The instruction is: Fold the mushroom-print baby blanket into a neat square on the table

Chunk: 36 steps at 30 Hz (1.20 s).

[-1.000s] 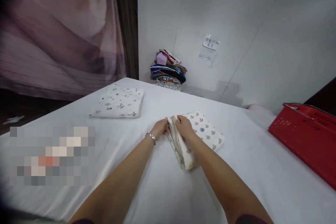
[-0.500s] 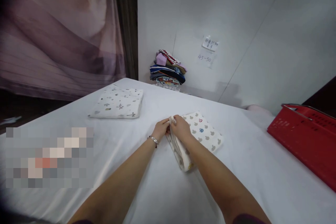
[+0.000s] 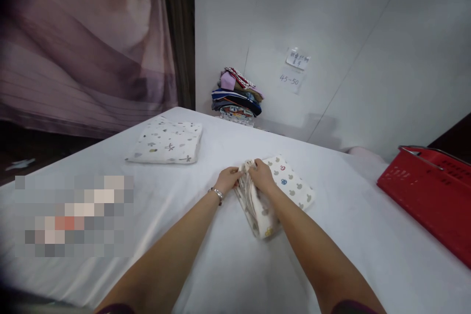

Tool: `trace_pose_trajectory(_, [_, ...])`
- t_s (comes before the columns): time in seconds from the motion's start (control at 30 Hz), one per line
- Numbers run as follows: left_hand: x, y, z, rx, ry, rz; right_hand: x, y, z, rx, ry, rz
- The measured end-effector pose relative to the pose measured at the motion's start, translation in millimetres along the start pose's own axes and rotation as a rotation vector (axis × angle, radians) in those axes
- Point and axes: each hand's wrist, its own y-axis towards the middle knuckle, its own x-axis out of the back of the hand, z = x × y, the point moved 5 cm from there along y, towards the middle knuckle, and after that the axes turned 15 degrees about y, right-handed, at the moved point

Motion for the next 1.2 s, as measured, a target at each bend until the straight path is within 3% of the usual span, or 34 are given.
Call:
trace_pose_trajectory(0.17, [-1.1,4.0,8.2,0.052,0.007,-0.045,-8.7,-1.3,10.8,0.035,-0.080,0.032])
trace_pose_trajectory(0.33, [-0.8,0.4,3.4,0.115,-0.068,-0.029,-23.7,-4.0,23.4,0.091,-0.171,0.159])
trace_pose_trajectory(0.5, [4.0,-3.3,-3.5,0.143,-0.127,0.087,-22.4,-9.4,20.9,0.150,0.096,0.282])
trace_pose_trajectory(0.67, [5.3,-2.7,-2.2,0.107,-0.070,0.095,8.3,-21.1,-9.7,0.110,0.300,0.089])
trace_pose_trajectory(0.8, [3.6,1.4,4.0,0.081,0.011,0.047,39.5,-40.4,-50.6,0.163,0.004,0.001])
trace_pose_trajectory(0.9, [3.6,4.5,8.2,0.084,0.063,-0.002,51.1,-51.3,-90.0,-0.021,-0.232,0.045])
trace_pose_trajectory(0.97, [3.8,5.0,8.9,0.088,0.094,-0.019,53.6,-55.0,-106.3,-0.126,-0.274,0.087])
trace_pose_trajectory(1.07, [5.9,2.4,5.8,0.083,0.158,-0.035,56.6,-54.5,-112.6,-0.131,-0.254,0.118])
trace_pose_trajectory(1.2, [14.7,-4.8,-4.0,0.027,0.284,-0.111,77.8,-52.7,-127.9,-0.168,-0.253,-0.055])
